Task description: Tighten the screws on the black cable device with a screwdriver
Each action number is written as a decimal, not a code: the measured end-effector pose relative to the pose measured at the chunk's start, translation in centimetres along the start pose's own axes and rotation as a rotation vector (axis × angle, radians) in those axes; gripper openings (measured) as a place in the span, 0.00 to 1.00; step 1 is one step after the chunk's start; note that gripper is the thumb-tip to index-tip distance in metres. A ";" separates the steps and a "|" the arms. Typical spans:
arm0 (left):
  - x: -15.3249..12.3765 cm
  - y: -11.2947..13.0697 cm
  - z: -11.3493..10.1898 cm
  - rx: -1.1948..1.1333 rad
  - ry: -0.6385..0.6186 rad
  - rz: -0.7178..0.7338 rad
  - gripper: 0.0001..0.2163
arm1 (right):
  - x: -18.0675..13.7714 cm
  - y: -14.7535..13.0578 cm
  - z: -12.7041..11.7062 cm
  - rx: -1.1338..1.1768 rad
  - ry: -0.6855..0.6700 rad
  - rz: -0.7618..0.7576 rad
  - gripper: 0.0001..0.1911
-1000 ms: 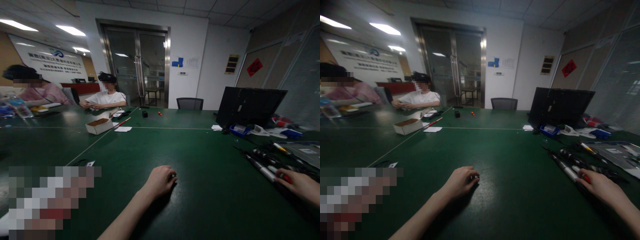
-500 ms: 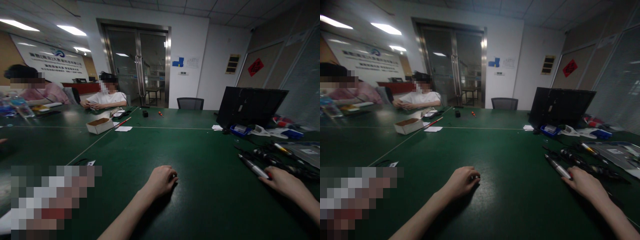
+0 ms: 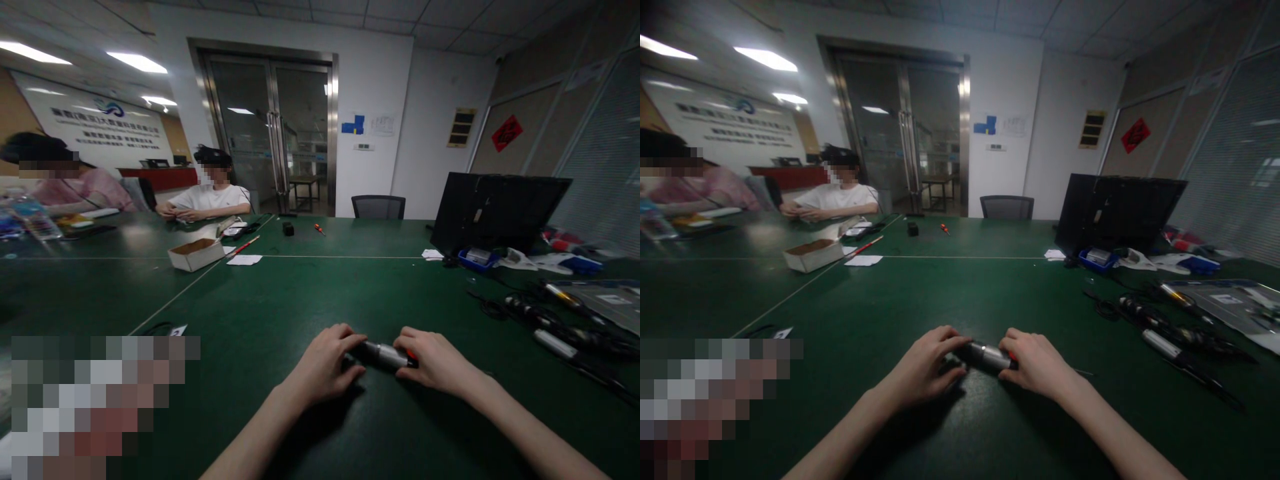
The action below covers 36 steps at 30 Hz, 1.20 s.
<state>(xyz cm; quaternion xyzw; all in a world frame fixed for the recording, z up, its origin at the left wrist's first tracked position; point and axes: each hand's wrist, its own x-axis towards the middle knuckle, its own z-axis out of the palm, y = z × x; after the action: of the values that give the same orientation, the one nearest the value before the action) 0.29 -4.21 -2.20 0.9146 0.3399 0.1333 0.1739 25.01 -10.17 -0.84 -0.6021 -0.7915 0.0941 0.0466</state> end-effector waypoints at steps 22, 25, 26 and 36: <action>-1.3 -1.4 -3.4 -0.043 -0.252 -0.165 0.26 | 4.7 -2.0 1.3 0.280 -0.177 -0.248 0.21; -1.2 -1.3 -3.1 -0.068 -0.256 -0.145 0.24 | 4.2 -1.8 1.8 0.333 -0.165 -0.208 0.22; -1.2 -1.3 -2.9 -0.085 -0.255 -0.142 0.24 | 4.2 -1.9 2.0 0.339 -0.153 -0.208 0.23; -1.0 -1.4 -3.0 -0.199 -0.301 -0.071 0.25 | 3.5 -1.8 -0.2 0.432 -0.069 -0.181 0.18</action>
<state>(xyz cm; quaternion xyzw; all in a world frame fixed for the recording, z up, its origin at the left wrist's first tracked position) -2.33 -3.19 -0.21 0.8898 0.3274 0.0215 0.3171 22.41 -7.26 -0.37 -0.5013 -0.8048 0.2771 0.1556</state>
